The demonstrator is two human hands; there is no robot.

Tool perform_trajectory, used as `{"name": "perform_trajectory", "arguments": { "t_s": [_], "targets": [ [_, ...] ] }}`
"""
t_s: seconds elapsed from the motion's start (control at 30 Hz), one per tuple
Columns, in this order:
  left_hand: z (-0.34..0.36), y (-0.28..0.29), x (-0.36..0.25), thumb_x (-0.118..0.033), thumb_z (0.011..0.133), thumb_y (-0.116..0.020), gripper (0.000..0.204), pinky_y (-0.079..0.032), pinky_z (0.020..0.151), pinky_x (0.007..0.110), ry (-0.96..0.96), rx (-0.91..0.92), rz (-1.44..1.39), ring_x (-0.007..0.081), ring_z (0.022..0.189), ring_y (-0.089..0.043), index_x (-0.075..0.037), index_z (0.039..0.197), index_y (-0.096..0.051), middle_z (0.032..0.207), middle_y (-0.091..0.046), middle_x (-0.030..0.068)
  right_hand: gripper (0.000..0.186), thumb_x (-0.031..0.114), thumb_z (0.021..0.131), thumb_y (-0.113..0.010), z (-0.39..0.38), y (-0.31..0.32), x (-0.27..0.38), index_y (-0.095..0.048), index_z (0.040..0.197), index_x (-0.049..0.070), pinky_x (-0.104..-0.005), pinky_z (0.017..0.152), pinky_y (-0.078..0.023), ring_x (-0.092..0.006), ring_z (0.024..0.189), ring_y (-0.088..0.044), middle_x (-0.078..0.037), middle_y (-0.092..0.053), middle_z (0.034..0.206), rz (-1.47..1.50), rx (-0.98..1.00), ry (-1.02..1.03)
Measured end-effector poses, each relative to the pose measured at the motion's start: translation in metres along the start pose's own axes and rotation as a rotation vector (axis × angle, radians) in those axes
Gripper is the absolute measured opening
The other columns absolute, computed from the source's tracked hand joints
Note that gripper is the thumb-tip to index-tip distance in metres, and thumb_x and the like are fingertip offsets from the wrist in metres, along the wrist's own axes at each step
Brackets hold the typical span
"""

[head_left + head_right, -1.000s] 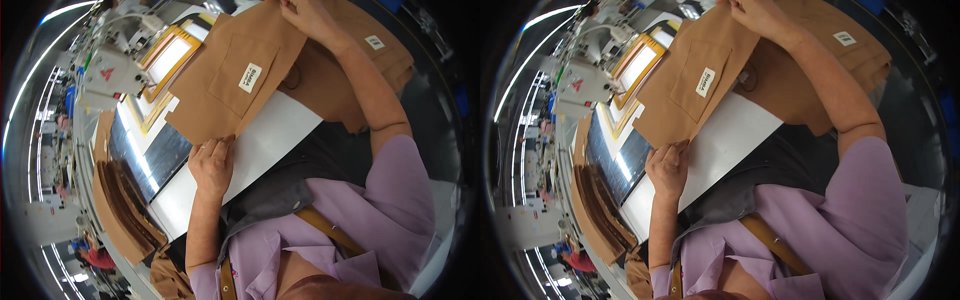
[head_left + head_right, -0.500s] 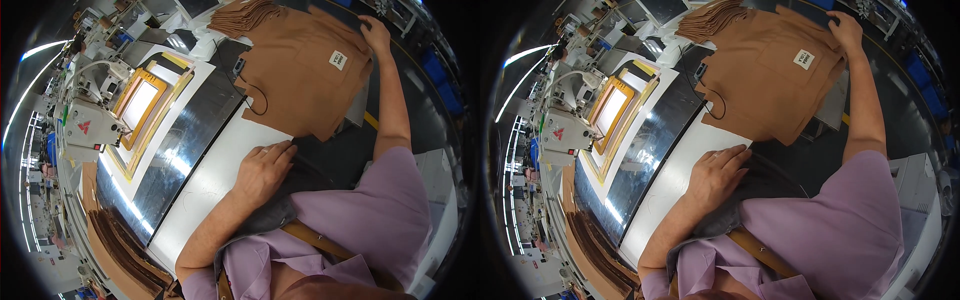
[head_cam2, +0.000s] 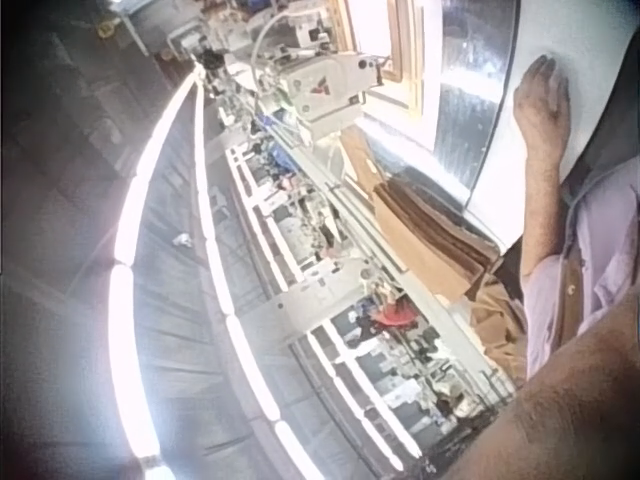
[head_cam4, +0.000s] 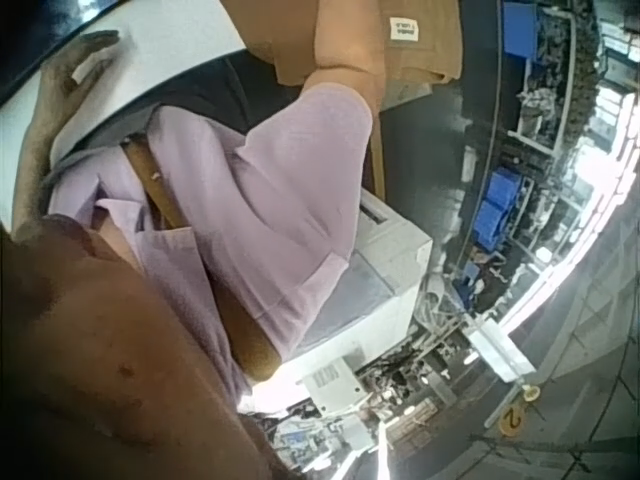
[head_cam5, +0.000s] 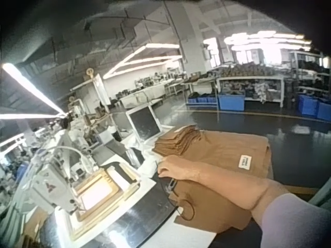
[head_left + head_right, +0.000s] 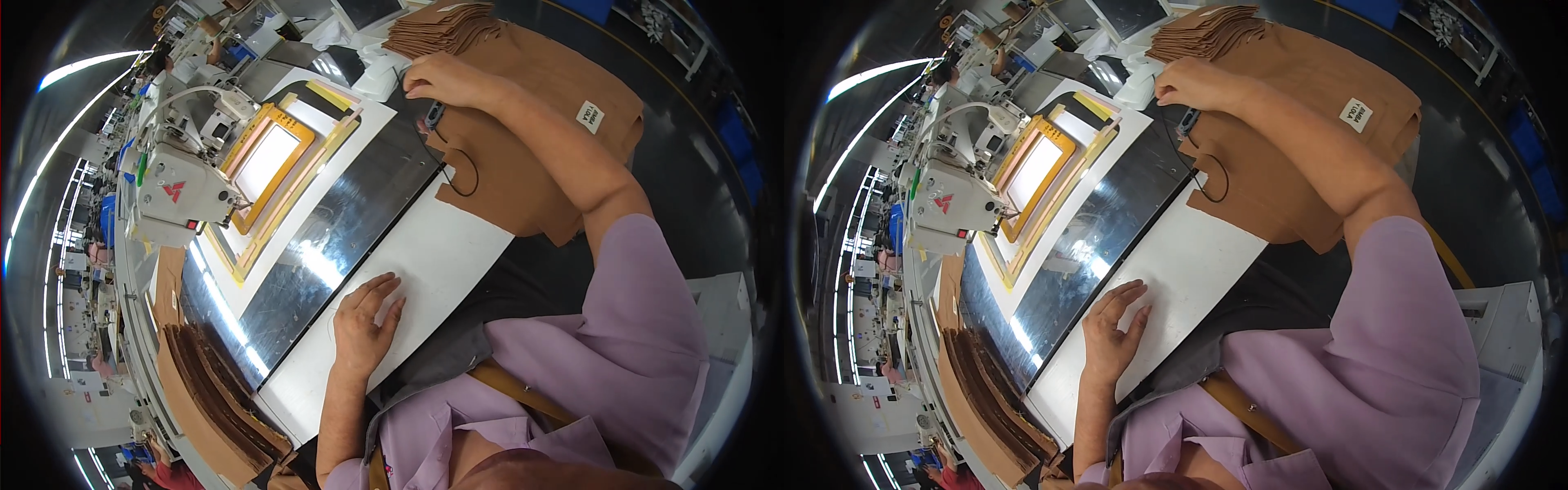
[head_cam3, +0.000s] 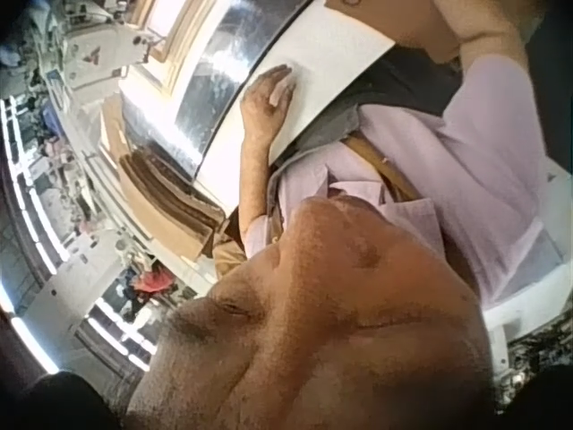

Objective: Operating an industrial sewing machine to assemble leather bag components, including placing fabric in a guide and aligning labels.

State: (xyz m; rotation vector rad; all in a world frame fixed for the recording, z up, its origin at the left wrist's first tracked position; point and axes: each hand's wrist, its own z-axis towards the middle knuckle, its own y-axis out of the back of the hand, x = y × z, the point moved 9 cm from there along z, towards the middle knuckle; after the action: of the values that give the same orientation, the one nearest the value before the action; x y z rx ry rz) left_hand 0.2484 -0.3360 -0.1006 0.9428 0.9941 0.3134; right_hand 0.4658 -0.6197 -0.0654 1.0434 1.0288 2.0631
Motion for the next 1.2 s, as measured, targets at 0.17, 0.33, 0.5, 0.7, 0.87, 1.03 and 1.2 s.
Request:
{"name": "perform_trajectory", "arguments": {
  "t_s": [0.17, 0.33, 0.5, 0.7, 0.87, 1.03, 1.2],
  "targets": [
    [-0.022, 0.028, 0.025, -0.009, 0.086, -0.077, 0.022, -0.056, 0.092, 0.037, 0.114, -0.117, -0.031, 0.0299, 0.106, -0.073, -0.004, 0.108, -0.075, 0.113, -0.075, 0.0129, 0.022, 0.022, 0.087, -0.074, 0.071, -0.039, -0.023, -0.075, 0.100, 0.005, -0.0434, 0.087, -0.053, -0.0345, 0.100, -0.067, -0.014, -0.070, 0.102, -0.133, -0.122, -0.058],
    [-0.037, 0.040, 0.050, -0.010, 0.087, -0.078, 0.020, -0.056, 0.091, 0.037, 0.192, -0.160, -0.013, 0.0298, 0.103, -0.074, -0.004, 0.106, -0.076, 0.109, -0.076, 0.0124, 0.024, 0.025, 0.084, -0.076, 0.106, -0.053, -0.064, -0.078, 0.093, 0.004, -0.0460, 0.085, -0.056, -0.0375, 0.099, -0.071, -0.019, -0.074, 0.097, -0.497, -0.002, -0.240],
    [-0.039, 0.047, 0.070, -0.010, 0.088, -0.078, 0.017, -0.058, 0.081, 0.033, 0.281, -0.193, -0.049, 0.0235, 0.090, -0.075, -0.004, 0.104, -0.077, 0.105, -0.077, 0.0123, 0.018, 0.019, 0.082, -0.073, 0.115, -0.054, -0.069, -0.078, 0.085, 0.002, -0.0483, 0.080, -0.057, -0.0396, 0.092, -0.073, -0.022, -0.074, 0.090, -0.474, -0.072, -0.259],
    [-0.032, 0.047, 0.075, -0.010, 0.089, -0.078, 0.014, -0.058, 0.071, 0.028, 0.248, -0.208, -0.092, 0.0183, 0.082, -0.073, -0.004, 0.102, -0.077, 0.102, -0.077, 0.0118, 0.019, 0.010, 0.085, -0.063, 0.116, -0.042, -0.080, -0.076, 0.093, -0.002, -0.0487, 0.082, -0.059, -0.0411, 0.094, -0.073, -0.023, -0.075, 0.099, -0.426, -0.020, -0.324],
    [-0.037, 0.054, 0.083, -0.011, 0.091, -0.077, 0.012, -0.057, 0.070, 0.028, 0.254, -0.261, -0.155, 0.0159, 0.080, -0.072, -0.003, 0.101, -0.077, 0.099, -0.077, 0.0105, 0.019, 0.013, 0.084, -0.062, 0.112, -0.031, -0.060, -0.076, 0.089, 0.002, -0.0468, 0.078, -0.057, -0.0373, 0.087, -0.074, -0.021, -0.074, 0.090, -0.300, -0.146, -0.261],
    [-0.005, 0.063, 0.116, -0.018, 0.096, -0.074, 0.025, -0.058, 0.080, 0.030, 0.438, -0.353, -0.493, 0.0163, 0.088, -0.072, 0.003, 0.110, -0.073, 0.105, -0.075, 0.0122, 0.018, 0.016, 0.083, -0.068, 0.088, -0.049, 0.049, -0.077, 0.091, 0.003, -0.0416, 0.070, -0.056, -0.0333, 0.075, -0.072, -0.017, -0.073, 0.083, 0.150, -0.143, 0.002],
    [0.055, 0.058, 0.170, -0.024, 0.099, -0.071, 0.043, -0.061, 0.086, 0.034, 0.595, -0.508, -1.051, 0.0225, 0.098, -0.073, 0.008, 0.127, -0.063, 0.116, -0.072, 0.0137, 0.014, 0.013, 0.087, -0.073, 0.073, -0.119, 0.179, -0.075, 0.090, 0.000, -0.0370, 0.074, -0.056, -0.0274, 0.079, -0.072, -0.013, -0.073, 0.086, 0.353, 0.088, 0.236]
  ]
}}
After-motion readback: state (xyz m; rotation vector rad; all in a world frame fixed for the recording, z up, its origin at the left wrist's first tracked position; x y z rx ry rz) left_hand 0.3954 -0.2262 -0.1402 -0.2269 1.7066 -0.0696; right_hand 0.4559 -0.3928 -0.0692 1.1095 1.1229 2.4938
